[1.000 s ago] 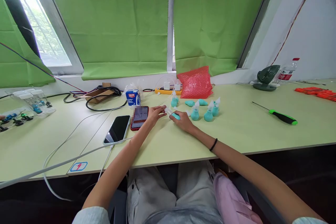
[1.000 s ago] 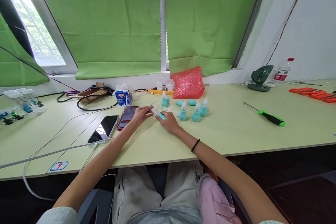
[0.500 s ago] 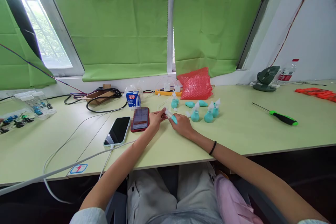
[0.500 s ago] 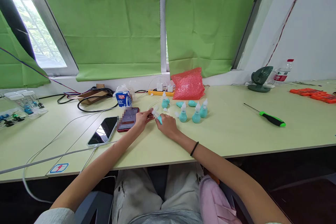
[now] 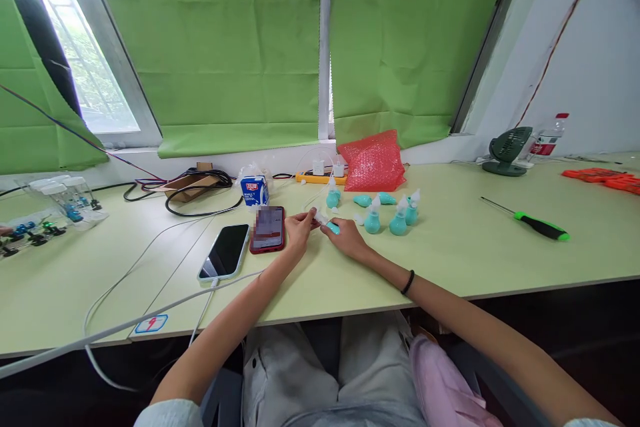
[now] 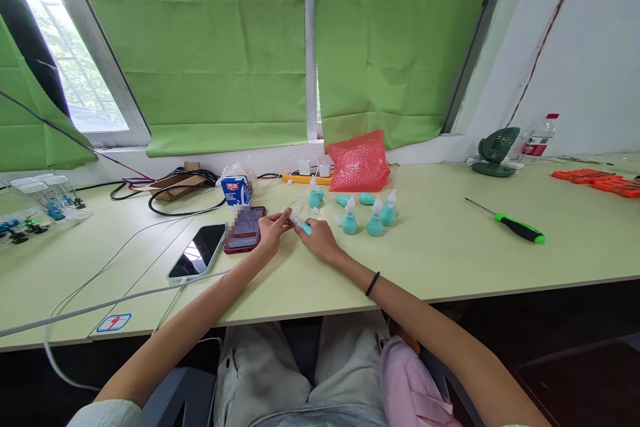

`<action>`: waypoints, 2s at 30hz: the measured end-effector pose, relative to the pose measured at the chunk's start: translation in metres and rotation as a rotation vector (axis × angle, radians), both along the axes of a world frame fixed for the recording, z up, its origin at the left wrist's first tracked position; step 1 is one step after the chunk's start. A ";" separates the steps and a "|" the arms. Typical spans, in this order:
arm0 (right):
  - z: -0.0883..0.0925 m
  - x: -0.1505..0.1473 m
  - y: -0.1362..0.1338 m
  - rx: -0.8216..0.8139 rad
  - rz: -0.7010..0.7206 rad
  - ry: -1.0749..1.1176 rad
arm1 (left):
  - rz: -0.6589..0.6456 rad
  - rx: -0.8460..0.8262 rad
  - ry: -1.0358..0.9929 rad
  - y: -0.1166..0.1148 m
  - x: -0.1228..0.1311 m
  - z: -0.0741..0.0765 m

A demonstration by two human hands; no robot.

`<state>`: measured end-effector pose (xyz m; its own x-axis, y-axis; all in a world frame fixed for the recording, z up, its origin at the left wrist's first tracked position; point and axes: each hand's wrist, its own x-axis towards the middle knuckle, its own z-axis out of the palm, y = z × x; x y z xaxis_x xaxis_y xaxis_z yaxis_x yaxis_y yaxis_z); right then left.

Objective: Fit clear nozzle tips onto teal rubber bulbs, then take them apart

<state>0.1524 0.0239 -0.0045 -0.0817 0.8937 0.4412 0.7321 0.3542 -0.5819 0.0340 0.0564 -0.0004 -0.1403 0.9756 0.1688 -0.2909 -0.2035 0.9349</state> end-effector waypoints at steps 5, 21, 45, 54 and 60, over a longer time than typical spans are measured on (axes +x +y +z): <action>0.002 0.003 0.005 -0.210 0.158 0.465 | -0.084 0.042 -0.002 0.000 -0.001 0.003; 0.012 0.000 0.000 -0.700 0.418 1.145 | -0.101 0.094 0.011 -0.005 0.003 0.005; 0.014 -0.001 -0.004 -0.064 0.298 0.756 | -0.278 0.133 0.156 -0.012 0.000 0.035; 0.008 0.008 0.008 0.157 0.106 0.793 | -0.009 0.310 0.206 0.028 -0.008 0.071; 0.001 0.013 0.016 0.268 0.037 0.346 | 0.227 0.337 0.735 0.080 -0.003 0.058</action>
